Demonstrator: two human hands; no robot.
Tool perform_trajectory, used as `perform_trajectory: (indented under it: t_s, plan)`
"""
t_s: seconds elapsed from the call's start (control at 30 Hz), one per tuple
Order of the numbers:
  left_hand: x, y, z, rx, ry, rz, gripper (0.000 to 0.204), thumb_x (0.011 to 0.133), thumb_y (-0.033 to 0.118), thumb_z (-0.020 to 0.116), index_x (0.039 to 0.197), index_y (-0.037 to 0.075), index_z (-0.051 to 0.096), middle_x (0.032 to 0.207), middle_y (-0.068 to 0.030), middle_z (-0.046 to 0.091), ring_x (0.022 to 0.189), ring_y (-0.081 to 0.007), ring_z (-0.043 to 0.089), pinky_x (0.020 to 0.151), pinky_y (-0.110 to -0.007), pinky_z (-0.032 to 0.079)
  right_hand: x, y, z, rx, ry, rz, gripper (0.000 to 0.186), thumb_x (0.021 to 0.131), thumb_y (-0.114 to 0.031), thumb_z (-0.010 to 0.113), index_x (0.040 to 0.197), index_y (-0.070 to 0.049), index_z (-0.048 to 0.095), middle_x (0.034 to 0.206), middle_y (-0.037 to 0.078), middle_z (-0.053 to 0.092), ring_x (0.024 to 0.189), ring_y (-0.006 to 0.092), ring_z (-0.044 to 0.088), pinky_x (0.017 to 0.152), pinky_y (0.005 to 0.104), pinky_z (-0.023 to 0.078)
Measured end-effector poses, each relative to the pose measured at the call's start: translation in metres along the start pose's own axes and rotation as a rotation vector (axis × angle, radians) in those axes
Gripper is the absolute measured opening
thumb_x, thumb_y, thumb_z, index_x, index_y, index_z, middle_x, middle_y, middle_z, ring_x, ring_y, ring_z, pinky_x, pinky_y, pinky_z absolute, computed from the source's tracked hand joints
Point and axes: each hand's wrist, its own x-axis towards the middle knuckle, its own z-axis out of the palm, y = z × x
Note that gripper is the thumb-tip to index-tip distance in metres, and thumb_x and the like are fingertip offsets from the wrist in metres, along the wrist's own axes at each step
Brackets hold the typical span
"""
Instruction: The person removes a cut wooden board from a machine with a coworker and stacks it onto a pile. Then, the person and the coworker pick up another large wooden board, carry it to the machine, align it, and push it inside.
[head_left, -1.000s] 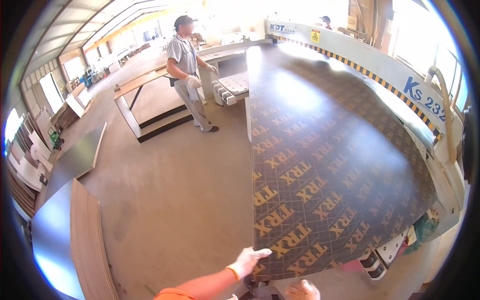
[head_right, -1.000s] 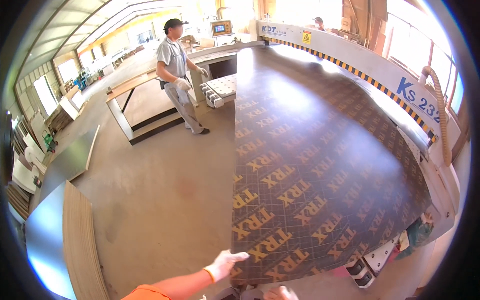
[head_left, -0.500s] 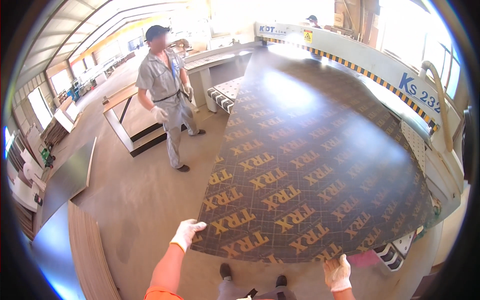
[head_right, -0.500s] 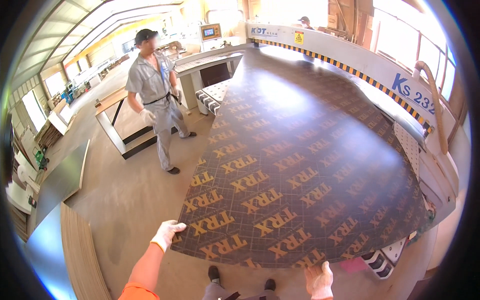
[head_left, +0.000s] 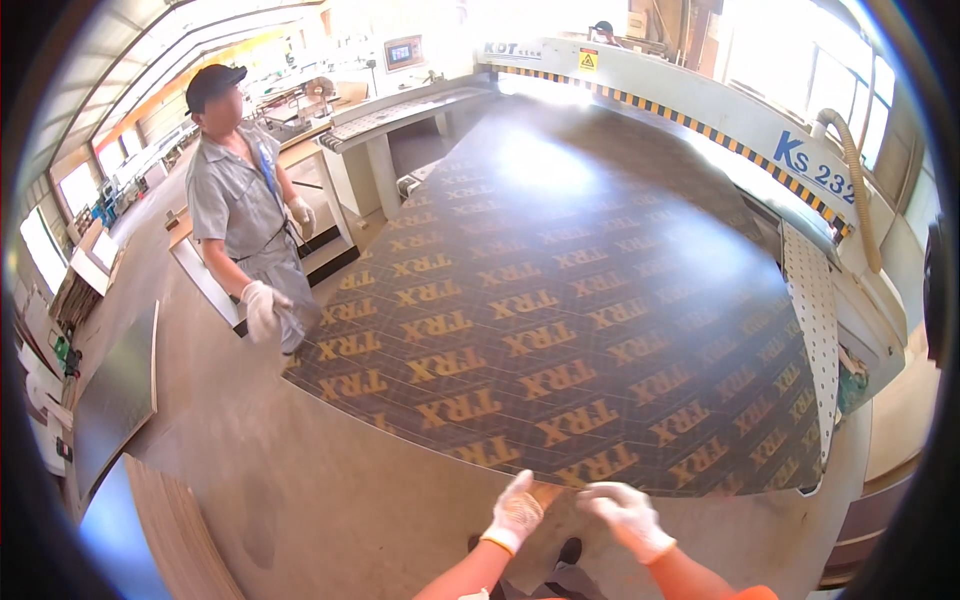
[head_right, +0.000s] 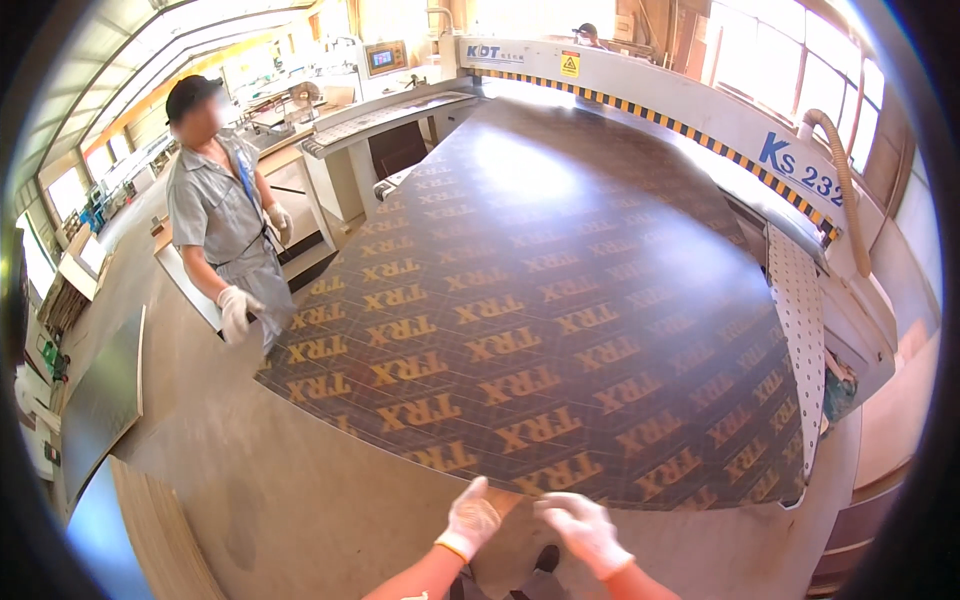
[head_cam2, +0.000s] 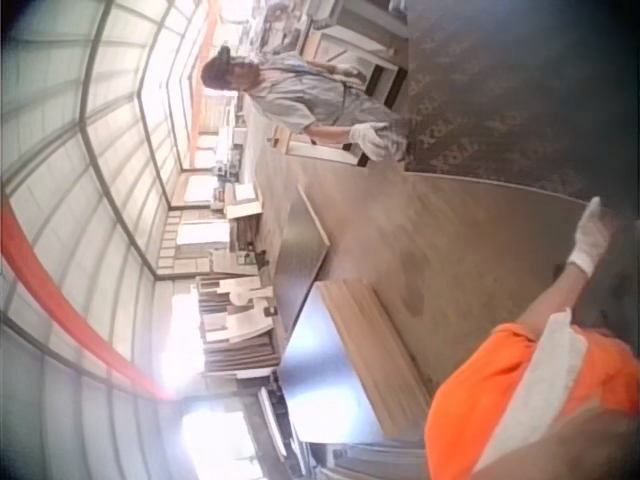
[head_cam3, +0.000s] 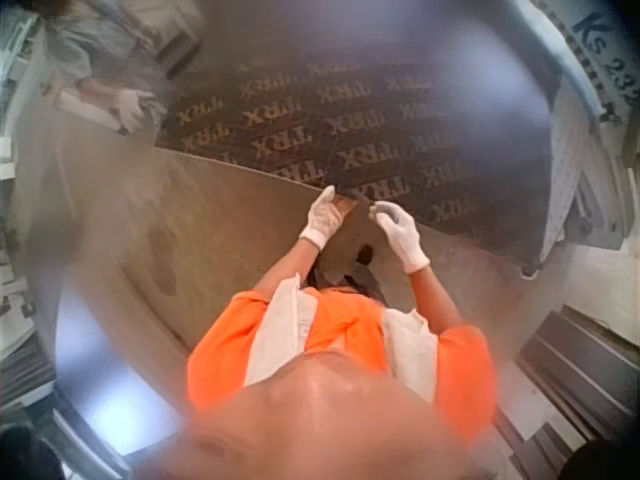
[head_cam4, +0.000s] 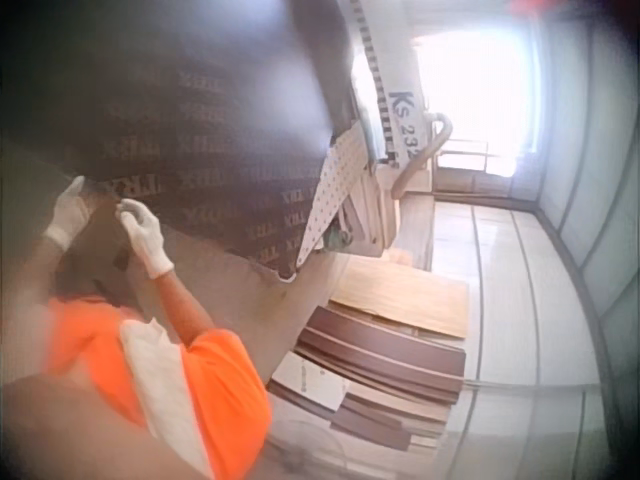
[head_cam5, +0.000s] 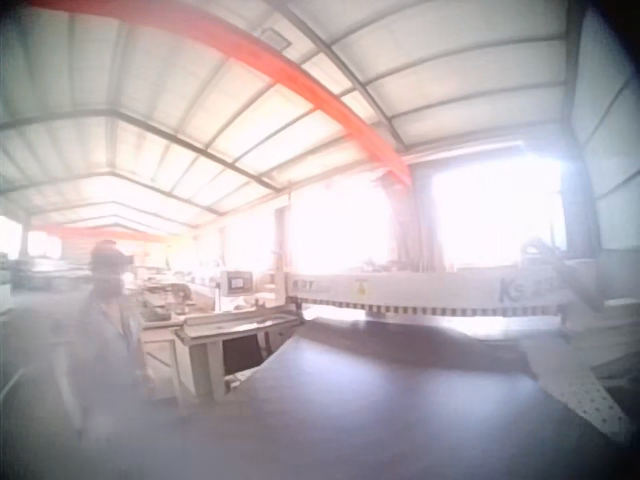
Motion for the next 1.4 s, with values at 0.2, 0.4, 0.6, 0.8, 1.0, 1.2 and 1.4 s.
perform_trajectory:
  t_s: [0.2,0.4,0.6,0.8,1.0,1.2,1.4]
  plan:
    - [0.042,-0.039,-0.039,0.645,0.871,0.695,0.023,0.104,0.007,0.073,0.122,-0.006,0.067,0.122,-0.016,0.074,0.114,-0.0269,0.073,0.111,-0.054,0.056,-0.118,0.137,-0.274,-0.595,0.997,0.098,0.051,0.101,-0.027,0.066,0.142,0.002,0.061,0.143,0.018,0.066,0.126,0.0334,0.064,0.108,0.0447,0.052]
    - [0.073,-0.071,-0.001,0.638,0.851,0.725,0.034,0.102,0.007,0.075,0.13,-0.007,0.063,0.128,-0.0171,0.072,0.116,-0.0283,0.072,0.108,-0.048,0.058,-0.184,0.145,-0.386,-0.276,0.737,0.649,0.081,0.105,-0.056,0.065,0.153,0.007,0.052,0.156,0.023,0.057,0.143,0.0374,0.053,0.12,0.047,0.04]
    - [0.106,-0.018,0.016,0.817,0.914,1.057,0.039,0.099,0.015,0.082,0.129,-0.004,0.068,0.127,-0.0117,0.074,0.112,-0.0213,0.072,0.099,-0.038,0.06,-0.13,0.15,-0.371,0.328,0.489,0.515,0.071,0.104,-0.05,0.07,0.15,0.002,0.057,0.15,0.016,0.061,0.136,0.0331,0.053,0.117,0.0513,0.039]
    - [0.128,0.0,-0.018,0.744,0.666,0.891,0.05,0.105,0.022,0.074,0.148,0.001,0.061,0.147,-0.0082,0.068,0.138,-0.0215,0.061,0.119,-0.037,0.048,-0.049,0.153,-0.333,0.447,0.286,0.444,0.054,0.102,-0.048,0.073,0.131,-0.003,0.071,0.116,0.009,0.072,0.098,0.0265,0.068,0.085,0.0463,0.055]
    - [0.148,-0.119,-0.026,0.738,0.646,0.242,0.047,0.107,0.033,0.068,0.141,0.0,0.063,0.154,-0.0233,0.059,0.147,-0.0389,0.05,0.124,-0.051,0.042,0.051,0.08,-0.191,0.32,0.181,0.441,0.043,0.107,-0.045,0.066,0.118,-0.004,0.075,0.101,0.006,0.074,0.082,0.021,0.069,0.07,0.0339,0.056]
    - [0.154,-0.018,0.051,1.395,1.227,0.721,0.042,0.098,0.036,0.082,0.117,0.0,0.073,0.097,-0.0122,0.077,0.087,-0.0216,0.071,0.081,-0.036,0.055,0.148,-0.006,-0.034,0.651,-0.135,0.278,0.027,0.103,-0.011,0.065,0.125,0.003,0.067,0.119,0.016,0.076,0.105,0.0334,0.074,0.098,0.0464,0.059]
    - [0.127,0.093,0.152,1.205,1.198,1.111,0.04,0.09,0.038,0.088,0.097,0.001,0.072,0.083,-0.0065,0.066,0.077,-0.0184,0.062,0.073,-0.037,0.051,0.227,-0.035,-0.024,0.616,-0.221,0.188,0.062,0.101,-0.019,0.072,0.152,0.005,0.046,0.123,0.024,0.071,0.108,0.0377,0.074,0.1,0.0512,0.06]
